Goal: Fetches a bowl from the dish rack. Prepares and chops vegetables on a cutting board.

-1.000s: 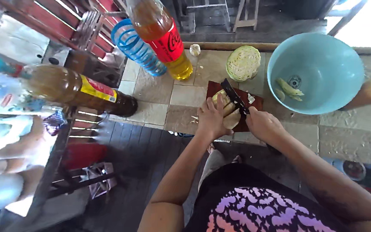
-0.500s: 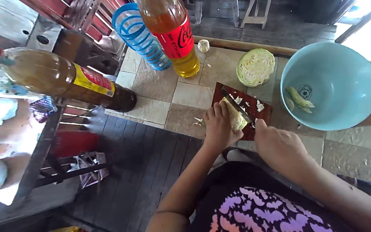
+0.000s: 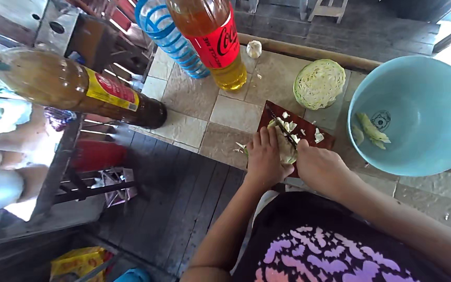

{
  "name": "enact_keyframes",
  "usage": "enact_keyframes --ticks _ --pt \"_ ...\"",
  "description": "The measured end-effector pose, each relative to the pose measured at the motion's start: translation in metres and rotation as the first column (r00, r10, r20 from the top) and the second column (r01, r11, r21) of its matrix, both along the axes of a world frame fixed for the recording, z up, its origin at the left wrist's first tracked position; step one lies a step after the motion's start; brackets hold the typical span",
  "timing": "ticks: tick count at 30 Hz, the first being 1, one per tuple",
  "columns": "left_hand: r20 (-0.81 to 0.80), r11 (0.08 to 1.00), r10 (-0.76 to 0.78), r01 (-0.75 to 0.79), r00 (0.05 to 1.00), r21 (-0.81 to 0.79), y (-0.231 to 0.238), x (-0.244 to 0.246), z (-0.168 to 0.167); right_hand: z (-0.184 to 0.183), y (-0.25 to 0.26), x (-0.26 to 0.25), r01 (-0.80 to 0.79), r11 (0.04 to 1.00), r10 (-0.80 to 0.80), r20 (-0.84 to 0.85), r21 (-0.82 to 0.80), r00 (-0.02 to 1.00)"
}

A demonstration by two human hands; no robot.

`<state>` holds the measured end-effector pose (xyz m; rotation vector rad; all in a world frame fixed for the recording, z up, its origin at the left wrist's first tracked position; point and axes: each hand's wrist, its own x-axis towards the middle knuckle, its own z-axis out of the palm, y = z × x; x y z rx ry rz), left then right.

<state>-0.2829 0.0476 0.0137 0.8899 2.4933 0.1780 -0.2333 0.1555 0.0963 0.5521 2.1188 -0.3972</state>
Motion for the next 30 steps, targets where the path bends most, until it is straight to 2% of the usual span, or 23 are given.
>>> enact_keyframes --ticks 5,11,16,19,24,30 --pt "-0.057 0.991 0.046 -0.039 0.997 0.131 -0.003 0.004 -0.008 -0.038 0.0 0.004 0.032 0.999 -0.03 -0.133 0.015 0.991" --pt "-0.015 0.996 0.042 -0.041 0.999 0.076 -0.003 0.001 -0.004 -0.021 -0.003 0.039 0.13 0.992 -0.13 -0.061 -0.002 0.99" --pt "-0.007 0.996 0.034 -0.033 0.999 0.08 -0.004 0.001 -0.001 -0.035 0.002 0.019 0.139 0.99 -0.139 -0.187 -0.014 0.972" --pt "-0.003 0.994 0.06 -0.06 0.998 0.088 -0.003 0.002 -0.001 -0.022 0.007 0.017 0.173 0.985 -0.169 -0.234 -0.003 0.958" --pt "-0.016 0.987 0.038 -0.035 0.999 0.158 -0.012 0.002 -0.005 0.016 -0.011 0.049 0.148 0.988 -0.126 -0.32 0.044 0.939" --pt "0.007 0.994 0.066 -0.066 0.998 0.086 -0.013 0.003 0.002 0.02 -0.028 0.052 0.08 0.995 -0.07 -0.156 0.057 0.985"
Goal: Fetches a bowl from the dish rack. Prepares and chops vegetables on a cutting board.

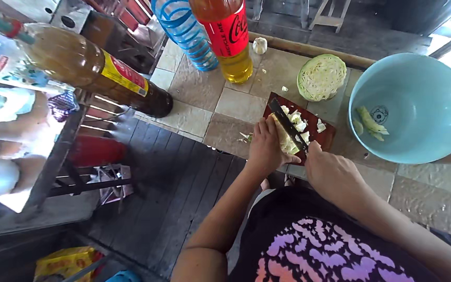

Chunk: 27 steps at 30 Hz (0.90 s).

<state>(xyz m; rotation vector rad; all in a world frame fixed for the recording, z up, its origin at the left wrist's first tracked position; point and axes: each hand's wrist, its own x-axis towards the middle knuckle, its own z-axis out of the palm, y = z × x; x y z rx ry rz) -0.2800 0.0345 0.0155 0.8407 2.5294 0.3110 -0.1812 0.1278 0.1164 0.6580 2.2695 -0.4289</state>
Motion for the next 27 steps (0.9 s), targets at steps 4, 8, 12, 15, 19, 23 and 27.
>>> enact_keyframes --ticks 4,8,12,15,19,23,27 --pt "0.01 0.998 -0.055 0.054 0.998 0.006 -0.004 -0.001 -0.001 0.006 -0.005 -0.005 -0.028 0.999 0.026 0.052 0.031 0.998" --pt "-0.015 0.999 -0.04 0.04 0.999 -0.001 -0.001 0.0 -0.005 0.01 -0.006 -0.018 -0.014 1.0 0.012 0.111 0.017 0.994" --pt "0.001 0.999 -0.05 0.05 0.999 -0.007 -0.001 -0.001 -0.007 0.009 -0.005 -0.029 -0.057 0.998 0.057 0.145 -0.002 0.988" --pt "0.02 0.999 -0.034 0.034 0.999 -0.028 0.001 -0.002 -0.006 0.0 -0.002 -0.039 -0.072 0.997 0.073 0.132 -0.017 0.988" --pt "0.075 1.0 -0.011 0.011 0.997 0.009 0.001 -0.001 -0.005 -0.022 0.001 -0.05 -0.034 0.999 0.039 0.127 -0.041 0.991" --pt "0.038 0.997 0.01 -0.013 0.999 0.079 -0.002 0.001 -0.013 -0.054 0.004 -0.047 0.008 0.999 -0.007 0.048 -0.033 0.999" --pt "0.058 0.998 0.044 -0.046 0.997 0.044 -0.002 0.002 -0.01 -0.049 0.006 -0.035 -0.01 0.999 0.012 0.062 -0.035 0.998"
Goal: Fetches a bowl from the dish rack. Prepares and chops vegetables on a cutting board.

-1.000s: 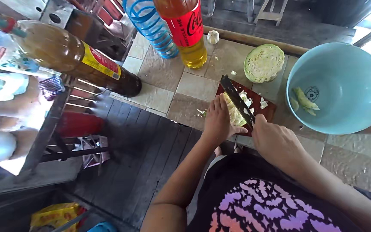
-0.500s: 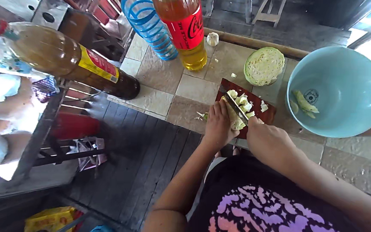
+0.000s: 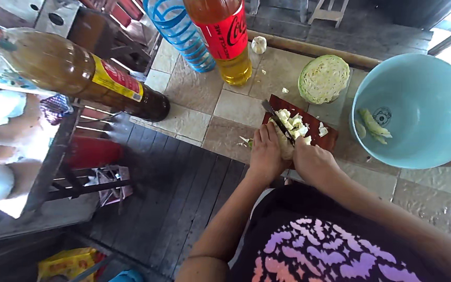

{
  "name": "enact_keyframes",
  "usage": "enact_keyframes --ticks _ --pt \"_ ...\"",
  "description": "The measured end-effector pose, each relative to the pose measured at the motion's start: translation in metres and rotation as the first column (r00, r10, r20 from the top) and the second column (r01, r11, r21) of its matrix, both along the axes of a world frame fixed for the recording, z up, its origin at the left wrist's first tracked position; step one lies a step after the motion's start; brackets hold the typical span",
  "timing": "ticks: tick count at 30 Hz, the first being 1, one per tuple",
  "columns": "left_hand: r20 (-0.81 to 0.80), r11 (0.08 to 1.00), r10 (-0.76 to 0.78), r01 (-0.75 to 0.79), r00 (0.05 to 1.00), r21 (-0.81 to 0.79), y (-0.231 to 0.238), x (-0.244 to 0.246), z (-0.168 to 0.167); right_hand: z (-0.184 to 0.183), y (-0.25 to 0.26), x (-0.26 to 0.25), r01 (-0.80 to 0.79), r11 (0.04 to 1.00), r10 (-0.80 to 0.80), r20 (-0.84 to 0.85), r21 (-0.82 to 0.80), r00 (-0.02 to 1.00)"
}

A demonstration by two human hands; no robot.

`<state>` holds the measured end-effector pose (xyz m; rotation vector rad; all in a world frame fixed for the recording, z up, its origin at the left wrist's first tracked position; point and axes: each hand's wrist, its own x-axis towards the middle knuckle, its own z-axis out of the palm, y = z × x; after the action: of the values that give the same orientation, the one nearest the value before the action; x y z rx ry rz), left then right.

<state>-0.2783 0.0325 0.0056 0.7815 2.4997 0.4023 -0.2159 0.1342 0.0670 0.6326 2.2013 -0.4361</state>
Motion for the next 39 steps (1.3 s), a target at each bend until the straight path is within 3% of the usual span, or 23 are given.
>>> enact_keyframes --ticks 4,10,14,16,18,19,20,21,22,23,27,33,35,37,39 --pt "-0.032 1.0 0.007 -0.006 0.999 0.013 -0.001 -0.001 -0.001 0.014 0.001 0.015 0.025 0.999 -0.023 0.053 -0.04 0.998" --pt "-0.09 0.994 0.026 -0.017 0.996 0.106 -0.006 0.001 -0.01 -0.011 0.02 -0.008 0.05 0.996 -0.062 -0.184 -0.068 0.981" --pt "-0.096 0.996 0.04 -0.032 0.995 0.078 -0.002 0.0 -0.008 -0.002 0.018 0.018 0.047 0.995 -0.051 -0.052 -0.083 0.997" --pt "-0.079 0.999 0.028 -0.024 0.996 0.046 0.003 -0.003 -0.005 -0.005 0.019 0.028 0.012 0.999 -0.017 -0.11 -0.051 0.994" --pt "-0.083 0.999 0.025 -0.021 0.996 0.047 0.005 -0.004 -0.003 0.014 0.018 0.036 -0.016 1.0 0.02 -0.208 0.018 0.978" --pt "-0.082 0.998 0.026 -0.021 0.996 0.057 0.006 -0.005 -0.002 0.044 0.019 0.034 -0.029 1.0 0.029 -0.147 0.002 0.989" --pt "-0.089 0.998 0.017 -0.012 0.996 0.06 0.006 -0.006 -0.001 0.085 0.031 0.018 -0.03 0.984 0.05 0.109 -0.173 0.993" --pt "-0.093 0.998 0.008 -0.003 0.996 0.057 0.006 -0.006 -0.001 0.059 0.015 0.035 -0.035 0.995 0.055 -0.225 0.093 0.973" --pt "-0.087 0.998 0.01 -0.005 0.996 0.057 0.006 -0.006 0.0 0.041 0.012 0.037 -0.018 0.991 0.065 -0.352 0.136 0.934" --pt "-0.083 0.998 0.015 -0.011 0.996 0.059 0.006 -0.005 0.0 0.035 0.011 0.036 -0.02 0.994 0.058 -0.369 0.106 0.927" --pt "-0.061 1.0 0.01 -0.009 0.998 0.013 0.008 -0.005 0.007 0.041 0.003 0.022 -0.015 1.0 0.016 -0.175 0.006 0.984" --pt "-0.026 0.996 0.072 -0.073 0.997 -0.045 0.008 -0.001 0.005 0.054 -0.003 0.011 -0.047 0.998 0.049 -0.045 0.044 0.998" --pt "0.005 0.994 0.077 -0.076 0.997 -0.081 0.005 0.001 0.008 0.097 -0.002 -0.005 -0.099 0.994 0.104 0.114 -0.05 0.988" --pt "0.049 0.998 0.062 -0.061 0.997 -0.018 -0.002 0.0 0.009 0.139 -0.001 -0.026 -0.139 0.976 0.183 0.285 -0.167 0.941" --pt "0.064 0.998 0.032 -0.036 0.997 0.061 -0.009 -0.003 0.005 0.095 -0.001 -0.015 -0.127 0.99 0.135 0.157 -0.06 0.978"
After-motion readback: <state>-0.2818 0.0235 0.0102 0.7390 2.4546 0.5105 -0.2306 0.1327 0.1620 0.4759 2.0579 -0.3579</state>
